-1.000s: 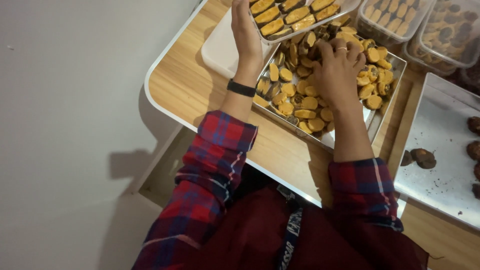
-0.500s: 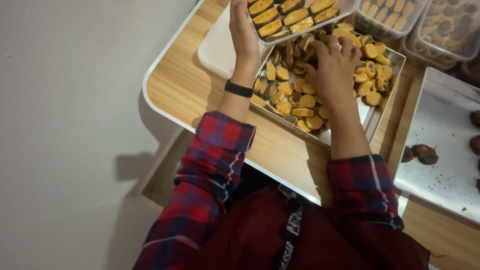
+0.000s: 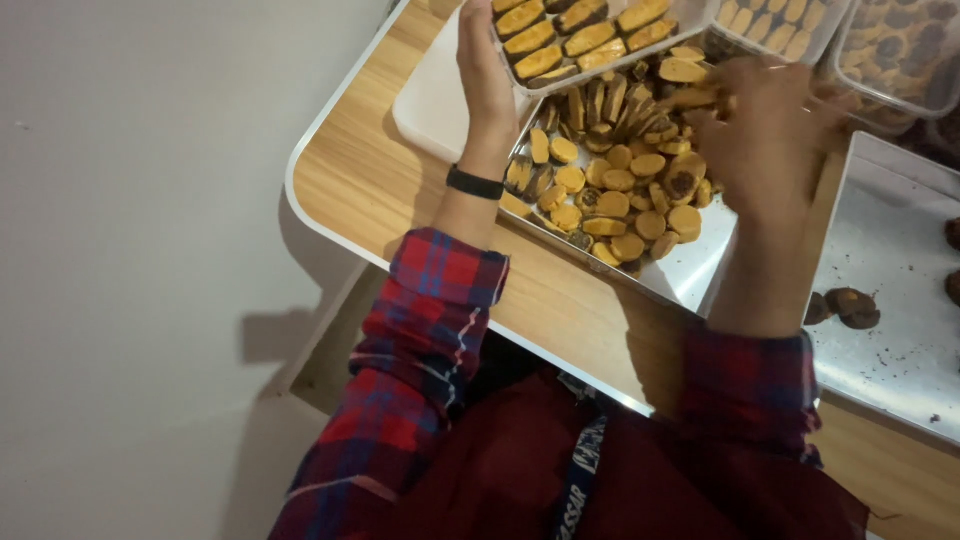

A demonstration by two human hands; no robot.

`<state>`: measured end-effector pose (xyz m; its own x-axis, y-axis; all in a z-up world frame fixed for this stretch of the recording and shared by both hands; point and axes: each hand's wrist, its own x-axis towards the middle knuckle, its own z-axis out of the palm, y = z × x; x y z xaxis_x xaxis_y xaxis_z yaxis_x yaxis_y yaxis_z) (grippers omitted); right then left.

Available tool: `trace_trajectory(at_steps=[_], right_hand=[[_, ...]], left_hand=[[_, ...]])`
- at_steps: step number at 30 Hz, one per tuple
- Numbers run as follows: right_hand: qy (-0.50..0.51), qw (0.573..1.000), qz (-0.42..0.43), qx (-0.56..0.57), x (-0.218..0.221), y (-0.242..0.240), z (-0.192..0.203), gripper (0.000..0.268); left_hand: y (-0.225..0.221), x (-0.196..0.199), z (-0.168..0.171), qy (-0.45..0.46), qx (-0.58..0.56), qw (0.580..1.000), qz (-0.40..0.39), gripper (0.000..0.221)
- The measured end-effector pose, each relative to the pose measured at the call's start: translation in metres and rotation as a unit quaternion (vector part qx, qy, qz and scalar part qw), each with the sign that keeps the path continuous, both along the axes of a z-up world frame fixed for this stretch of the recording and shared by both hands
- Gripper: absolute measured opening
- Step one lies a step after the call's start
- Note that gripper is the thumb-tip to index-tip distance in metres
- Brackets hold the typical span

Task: The person is picking up leaf-shaped cookies from a metal tray and neatly arranging them into a clear plastic container.

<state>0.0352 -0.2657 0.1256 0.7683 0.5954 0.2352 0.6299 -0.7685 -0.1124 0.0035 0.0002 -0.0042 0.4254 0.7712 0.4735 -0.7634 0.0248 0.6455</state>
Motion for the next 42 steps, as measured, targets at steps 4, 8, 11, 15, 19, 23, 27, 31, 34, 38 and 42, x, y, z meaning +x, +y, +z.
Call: trace_trajectory(at_steps=[4, 8, 11, 15, 19, 23, 27, 31, 34, 38, 42], right_hand=[[0.004, 0.986, -0.036, 0.162, -0.021, -0.024, 0.043, 0.018], [-0.172, 0.974, 0.060, 0.137, -0.013, -0.054, 0.038, 0.022], [-0.061, 0.982, 0.070, 0.165, -0.017, -0.035, 0.038, 0.021], [-0.222, 0.971, 0.074, 0.058, 0.017, -0.045, -0.006, 0.016], [-0.172, 0.982, 0.050, 0.054, 0.021, -0.042, -0.014, 0.021], [-0.200, 0.978, 0.051, 0.041, 0.031, -0.047, -0.026, 0.023], [-0.206, 0.977, 0.049, 0.023, 0.024, -0.042, -0.022, 0.053], [-0.127, 0.990, 0.050, 0.034, 0.016, -0.031, -0.007, 0.015], [-0.084, 0.994, 0.057, 0.051, 0.011, -0.028, 0.000, 0.015], [-0.140, 0.979, 0.110, 0.103, 0.019, -0.032, 0.001, 0.017], [-0.078, 0.972, -0.012, 0.220, 0.017, -0.033, 0.012, 0.030]], left_hand=[[-0.017, 0.002, 0.003, 0.008, 0.016, 0.998, -0.052, 0.040], [-0.039, 0.003, 0.011, 0.065, 0.015, 0.986, -0.152, 0.049], [-0.050, 0.008, 0.005, 0.080, 0.059, 0.981, -0.167, 0.048], [-0.058, 0.003, 0.003, 0.090, 0.086, 0.966, -0.226, 0.054], [-0.062, 0.000, 0.011, 0.130, 0.137, 0.961, -0.203, 0.053], [-0.064, -0.006, 0.018, 0.139, 0.154, 0.961, -0.183, 0.051], [-0.062, -0.002, 0.013, 0.145, 0.159, 0.960, -0.181, 0.052], [-0.063, -0.003, 0.015, 0.148, 0.143, 0.962, -0.179, 0.053], [-0.063, -0.002, 0.013, 0.136, 0.142, 0.966, -0.167, 0.050], [-0.054, 0.005, 0.005, 0.102, 0.114, 0.968, -0.198, 0.050], [-0.038, 0.002, 0.009, 0.054, 0.074, 0.981, -0.171, 0.046]])
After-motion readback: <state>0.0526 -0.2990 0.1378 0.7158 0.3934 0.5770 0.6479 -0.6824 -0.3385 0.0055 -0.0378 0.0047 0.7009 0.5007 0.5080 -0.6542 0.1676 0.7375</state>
